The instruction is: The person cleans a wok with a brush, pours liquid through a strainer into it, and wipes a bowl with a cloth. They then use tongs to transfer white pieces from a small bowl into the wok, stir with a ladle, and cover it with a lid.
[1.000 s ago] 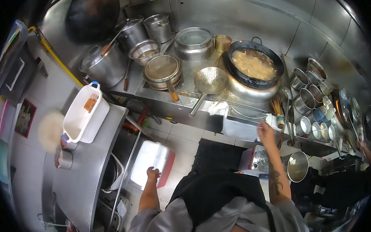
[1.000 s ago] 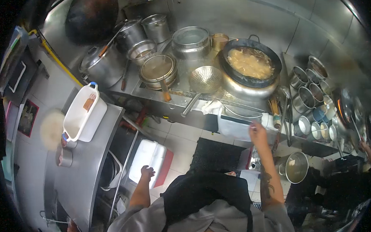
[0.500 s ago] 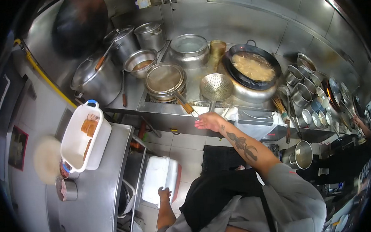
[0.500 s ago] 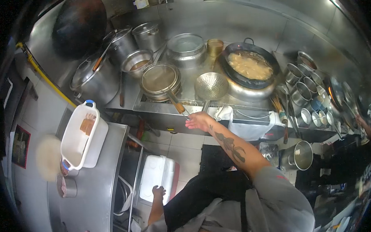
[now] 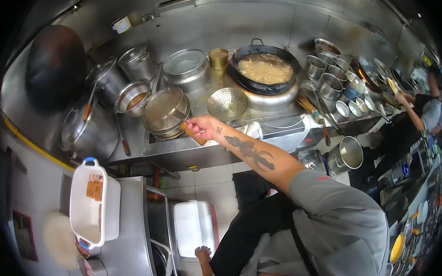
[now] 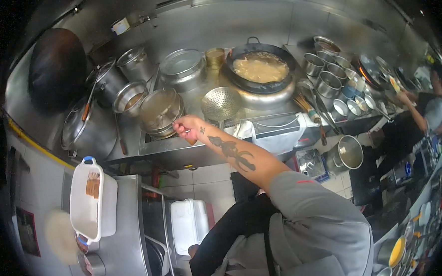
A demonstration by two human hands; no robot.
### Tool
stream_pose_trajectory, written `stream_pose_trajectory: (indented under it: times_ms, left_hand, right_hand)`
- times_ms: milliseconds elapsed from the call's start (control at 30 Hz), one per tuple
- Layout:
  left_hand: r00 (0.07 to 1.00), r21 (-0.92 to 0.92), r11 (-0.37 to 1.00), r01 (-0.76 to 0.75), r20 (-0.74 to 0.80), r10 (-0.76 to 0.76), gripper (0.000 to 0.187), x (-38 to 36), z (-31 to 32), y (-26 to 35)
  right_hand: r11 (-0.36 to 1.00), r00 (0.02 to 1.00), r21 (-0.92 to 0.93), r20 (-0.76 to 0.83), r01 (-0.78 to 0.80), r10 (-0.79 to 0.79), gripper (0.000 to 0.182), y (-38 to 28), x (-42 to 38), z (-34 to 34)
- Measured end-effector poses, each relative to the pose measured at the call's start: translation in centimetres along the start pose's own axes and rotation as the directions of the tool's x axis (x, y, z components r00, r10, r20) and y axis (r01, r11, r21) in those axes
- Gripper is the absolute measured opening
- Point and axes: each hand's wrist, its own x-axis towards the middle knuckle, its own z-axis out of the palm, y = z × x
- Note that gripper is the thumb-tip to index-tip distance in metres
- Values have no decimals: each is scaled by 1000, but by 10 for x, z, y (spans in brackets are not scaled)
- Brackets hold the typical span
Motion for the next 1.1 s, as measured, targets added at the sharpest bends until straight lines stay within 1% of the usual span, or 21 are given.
stream_pose_trajectory:
  times_ms: [100,167,233,300,367,433,500,567,600,667,767,900,967,1033,1067,1100]
  left_hand:
    - [1000,34,999,-6,25,5,53,9,11,10]
    - [999,57,998,-5,35,3,52,17,21,12]
    - [999,81,997,-3,47,-1,52,23,31,16]
    - [999,101,995,-13,52,8,52,29,40,20]
    - [998,97,995,-22,53,17,52,38,47,19]
    - [998,85,996,-28,52,23,52,49,56,13]
    - [997,137,988,-64,60,56,51,39,73,24]
    - [995,164,982,-90,63,81,50,29,89,27]
    - [994,173,979,-103,65,93,50,23,98,27]
    - [991,193,973,-123,67,112,50,13,112,22]
    - [989,214,966,-147,63,137,49,1,131,12]
    - [986,232,958,-167,58,158,48,-16,147,1]
    - [985,233,957,-175,51,168,48,-24,152,-1]
    - [982,238,953,-187,44,182,48,-31,153,-1]
    - [982,243,951,-190,41,186,48,-33,153,-2]
    - [981,245,950,-194,40,190,48,-36,151,-3]
  right_hand:
    - [963,966,-93,71,254,-248,13,-12,-68,-7]
    - [938,949,-166,-30,304,-312,20,-28,-109,-13]
    - [925,941,-197,-24,326,-337,26,-66,-143,-43]
    - [874,910,-321,-75,365,-408,29,-103,-190,-60]
    - [804,828,-485,-246,345,-504,28,-119,-235,-75]
    - [710,691,-649,-382,272,-614,27,-127,-281,-80]
    - [576,584,-800,-389,170,-713,29,-143,-308,-127]
    - [383,522,-924,-316,22,-793,28,-159,-331,-165]
    - [278,495,-959,-269,-56,-826,27,-167,-340,-183]
    - [101,481,-977,-181,-188,-858,29,-181,-349,-220]
    - [16,447,-935,-184,-355,-876,29,-199,-359,-244]
    - [-87,435,-923,-92,-376,-896,29,-211,-349,-287]
    - [-110,446,-912,-85,-394,-891,29,-219,-339,-312]
    - [-276,428,-897,112,-344,-897,28,-223,-325,-347]
    - [-356,415,-878,208,-320,-886,27,-222,-320,-354]
    - [-343,421,-882,191,-323,-887,26,-222,-316,-359]
